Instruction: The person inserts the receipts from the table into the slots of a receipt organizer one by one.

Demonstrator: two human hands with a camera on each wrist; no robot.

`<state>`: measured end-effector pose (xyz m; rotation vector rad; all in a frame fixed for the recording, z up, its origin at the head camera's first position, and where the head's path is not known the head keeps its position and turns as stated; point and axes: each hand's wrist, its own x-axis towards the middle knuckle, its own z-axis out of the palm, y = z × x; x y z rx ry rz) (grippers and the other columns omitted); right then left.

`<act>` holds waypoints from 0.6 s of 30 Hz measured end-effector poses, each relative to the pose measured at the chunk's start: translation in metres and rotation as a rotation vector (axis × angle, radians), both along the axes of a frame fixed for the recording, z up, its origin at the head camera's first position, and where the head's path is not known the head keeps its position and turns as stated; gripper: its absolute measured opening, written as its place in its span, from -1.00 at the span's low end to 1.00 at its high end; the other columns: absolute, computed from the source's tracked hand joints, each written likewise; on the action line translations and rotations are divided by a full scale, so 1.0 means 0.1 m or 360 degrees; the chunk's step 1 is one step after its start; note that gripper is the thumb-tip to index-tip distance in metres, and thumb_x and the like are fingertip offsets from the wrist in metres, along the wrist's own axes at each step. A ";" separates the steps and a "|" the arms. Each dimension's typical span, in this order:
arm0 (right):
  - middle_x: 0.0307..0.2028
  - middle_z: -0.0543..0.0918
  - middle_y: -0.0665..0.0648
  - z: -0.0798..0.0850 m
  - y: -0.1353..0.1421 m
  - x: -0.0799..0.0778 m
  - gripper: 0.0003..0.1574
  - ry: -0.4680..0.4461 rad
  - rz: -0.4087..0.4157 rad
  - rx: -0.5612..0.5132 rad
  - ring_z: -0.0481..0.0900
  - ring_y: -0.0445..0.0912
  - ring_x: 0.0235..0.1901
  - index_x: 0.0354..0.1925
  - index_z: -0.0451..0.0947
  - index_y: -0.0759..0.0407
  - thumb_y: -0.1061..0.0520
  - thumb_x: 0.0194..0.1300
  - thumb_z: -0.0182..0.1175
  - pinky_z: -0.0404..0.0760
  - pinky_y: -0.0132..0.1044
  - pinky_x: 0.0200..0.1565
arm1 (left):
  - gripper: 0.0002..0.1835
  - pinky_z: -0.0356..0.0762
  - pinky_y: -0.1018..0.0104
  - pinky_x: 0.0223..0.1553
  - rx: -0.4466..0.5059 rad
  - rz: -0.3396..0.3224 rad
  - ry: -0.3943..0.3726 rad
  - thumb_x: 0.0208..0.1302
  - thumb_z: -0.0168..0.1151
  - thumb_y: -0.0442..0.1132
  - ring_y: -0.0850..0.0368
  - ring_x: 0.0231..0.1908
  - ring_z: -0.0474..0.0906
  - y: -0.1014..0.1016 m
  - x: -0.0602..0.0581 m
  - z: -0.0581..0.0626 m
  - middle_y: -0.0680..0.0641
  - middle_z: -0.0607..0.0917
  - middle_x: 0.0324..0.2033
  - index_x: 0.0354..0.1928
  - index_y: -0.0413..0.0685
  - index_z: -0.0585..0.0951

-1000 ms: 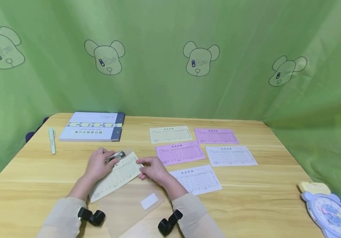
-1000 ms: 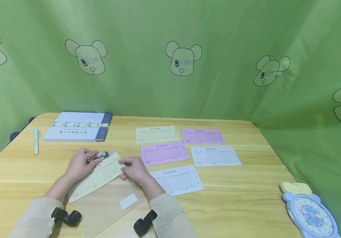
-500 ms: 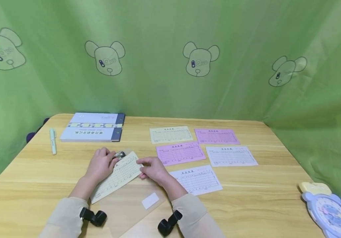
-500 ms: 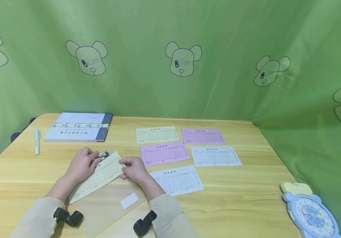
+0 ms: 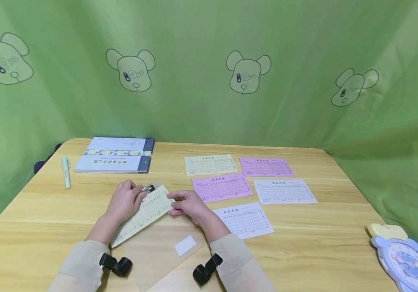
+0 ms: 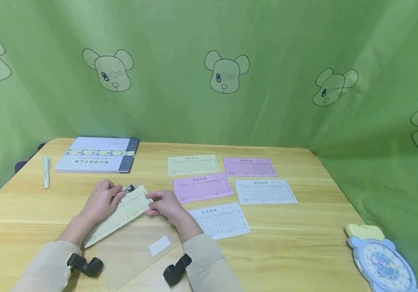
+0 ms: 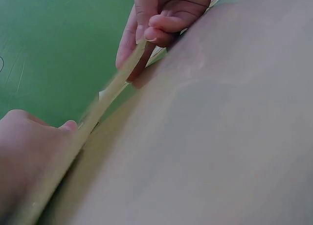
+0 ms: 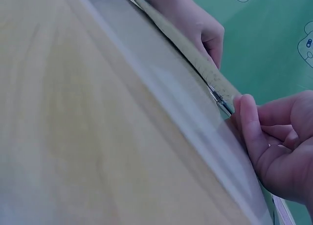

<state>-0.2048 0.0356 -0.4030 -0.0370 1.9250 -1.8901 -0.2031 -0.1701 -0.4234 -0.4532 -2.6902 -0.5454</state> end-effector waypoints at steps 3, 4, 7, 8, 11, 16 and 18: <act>-0.25 0.50 0.28 0.01 0.00 -0.01 -0.57 -0.0040 -0.0024 -0.0055 0.52 -0.17 -0.63 -0.05 0.42 0.42 0.52 0.03 0.00 0.52 -0.34 -0.38 | -0.67 0.27 0.12 -0.30 0.0011 -0.0002 -0.0001 0.15 0.10 -0.22 -0.05 -0.35 0.30 -0.01 -0.01 -0.01 -0.17 0.42 -0.39 -0.14 -0.35 0.53; -0.24 0.49 0.28 0.02 0.00 -0.01 -0.56 -0.0050 -0.0032 -0.0069 0.52 -0.17 -0.63 -0.05 0.41 0.43 0.52 0.03 0.00 0.52 -0.34 -0.37 | -0.68 0.27 0.12 -0.30 0.0014 -0.0002 -0.0003 0.15 0.10 -0.22 -0.05 -0.35 0.30 -0.01 -0.01 -0.01 -0.17 0.42 -0.39 -0.14 -0.35 0.53; -0.23 0.49 0.29 0.02 -0.01 -0.01 -0.56 -0.0063 -0.0060 -0.0092 0.53 -0.17 -0.63 -0.05 0.41 0.43 0.53 0.02 -0.01 0.52 -0.35 -0.38 | -0.69 0.27 0.12 -0.31 0.0031 0.0000 -0.0004 0.15 0.10 -0.23 -0.05 -0.35 0.30 0.00 -0.02 -0.01 -0.17 0.42 -0.40 -0.16 -0.36 0.53; -0.22 0.49 0.29 0.02 -0.01 -0.02 -0.56 -0.0067 -0.0066 -0.0092 0.53 -0.17 -0.63 -0.05 0.41 0.43 0.53 0.02 -0.01 0.52 -0.35 -0.38 | -0.69 0.26 0.12 -0.30 0.0035 0.0001 -0.0008 0.15 0.10 -0.24 -0.05 -0.35 0.30 0.00 -0.02 -0.01 -0.17 0.42 -0.40 -0.16 -0.36 0.53; -0.24 0.50 0.30 0.03 -0.01 -0.02 -0.55 -0.0068 -0.0080 -0.0092 0.53 -0.16 -0.63 -0.05 0.42 0.43 0.54 0.02 -0.01 0.52 -0.34 -0.38 | -0.68 0.26 0.12 -0.30 0.0046 0.0002 -0.0013 0.15 0.10 -0.22 -0.05 -0.35 0.29 0.00 -0.01 -0.01 -0.17 0.42 -0.40 -0.16 -0.36 0.54; -0.28 0.49 0.33 0.06 0.00 -0.02 -0.55 -0.0061 -0.0103 -0.0080 0.53 -0.14 -0.65 -0.05 0.40 0.47 0.55 0.01 -0.03 0.52 -0.34 -0.40 | -0.67 0.26 0.12 -0.30 0.0057 -0.0014 -0.0020 0.16 0.08 -0.21 -0.05 -0.35 0.30 0.01 -0.02 0.01 -0.16 0.42 -0.41 -0.16 -0.36 0.54; -0.23 0.48 0.38 0.08 -0.01 -0.02 -0.55 -0.0042 -0.0085 -0.0057 0.53 -0.14 -0.65 -0.05 0.40 0.47 0.56 0.01 -0.03 0.52 -0.34 -0.41 | -0.69 0.26 0.12 -0.30 0.0076 -0.0029 -0.0005 0.16 0.09 -0.22 -0.05 -0.36 0.30 0.00 -0.02 0.02 -0.17 0.42 -0.41 -0.18 -0.36 0.55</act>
